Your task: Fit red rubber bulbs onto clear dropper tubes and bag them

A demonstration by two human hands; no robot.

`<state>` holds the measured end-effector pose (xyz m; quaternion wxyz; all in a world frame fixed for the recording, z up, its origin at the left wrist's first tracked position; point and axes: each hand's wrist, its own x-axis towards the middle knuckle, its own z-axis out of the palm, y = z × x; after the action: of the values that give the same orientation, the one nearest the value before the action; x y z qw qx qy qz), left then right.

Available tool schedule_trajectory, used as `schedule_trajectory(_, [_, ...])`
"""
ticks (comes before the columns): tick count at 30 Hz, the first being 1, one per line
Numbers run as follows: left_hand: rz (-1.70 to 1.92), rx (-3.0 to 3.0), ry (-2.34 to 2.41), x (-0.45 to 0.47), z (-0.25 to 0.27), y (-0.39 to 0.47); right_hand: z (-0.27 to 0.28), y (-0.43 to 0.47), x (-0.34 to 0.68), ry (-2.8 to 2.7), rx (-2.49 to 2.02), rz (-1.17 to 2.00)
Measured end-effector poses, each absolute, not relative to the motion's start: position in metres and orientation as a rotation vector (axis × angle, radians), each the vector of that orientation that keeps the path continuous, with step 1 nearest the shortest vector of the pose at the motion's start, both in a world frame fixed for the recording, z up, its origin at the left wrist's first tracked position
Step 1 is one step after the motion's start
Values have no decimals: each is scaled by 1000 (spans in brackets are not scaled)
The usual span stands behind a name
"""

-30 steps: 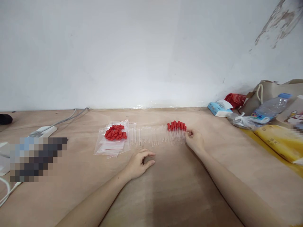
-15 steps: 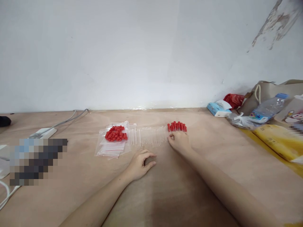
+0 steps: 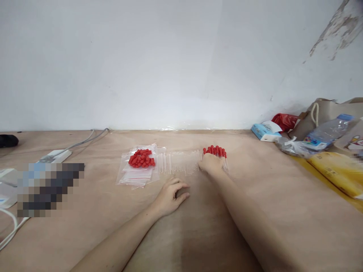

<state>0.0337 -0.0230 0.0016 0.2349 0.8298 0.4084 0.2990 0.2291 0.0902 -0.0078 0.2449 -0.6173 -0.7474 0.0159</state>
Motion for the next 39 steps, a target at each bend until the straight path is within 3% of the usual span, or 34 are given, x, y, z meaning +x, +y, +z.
schedule_trajectory(7, [1313,2147,1790,-12,41,21,20,57,232,-1921,-1892,91])
schedule_trajectory(11, [845,2139,2343,-57,69,72,14,22,240,-2042,-1582,-31])
schedule_trajectory(15, [345,2221,2381,-77,76,105,-2,-8,246,-2182,-1268,-67])
schedule_trajectory(19, [178,2204,2372,-80,73,119,-10,-18,248,-2228,-1032,-141])
schedule_trajectory(27, [58,2156,2353,-82,71,125,-12,-15,247,-2214,-986,-150])
schedule_trajectory(35, [236,2193,2397,-79,80,114,-14,-14,249,-2164,-999,-134])
schedule_trajectory(37, [474,2246,2351,-69,82,97,-14,-13,250,-2138,-1011,-117])
schedule_trajectory(39, [935,2311,2068,-52,76,71,-13,-13,250,-2126,-1025,-71])
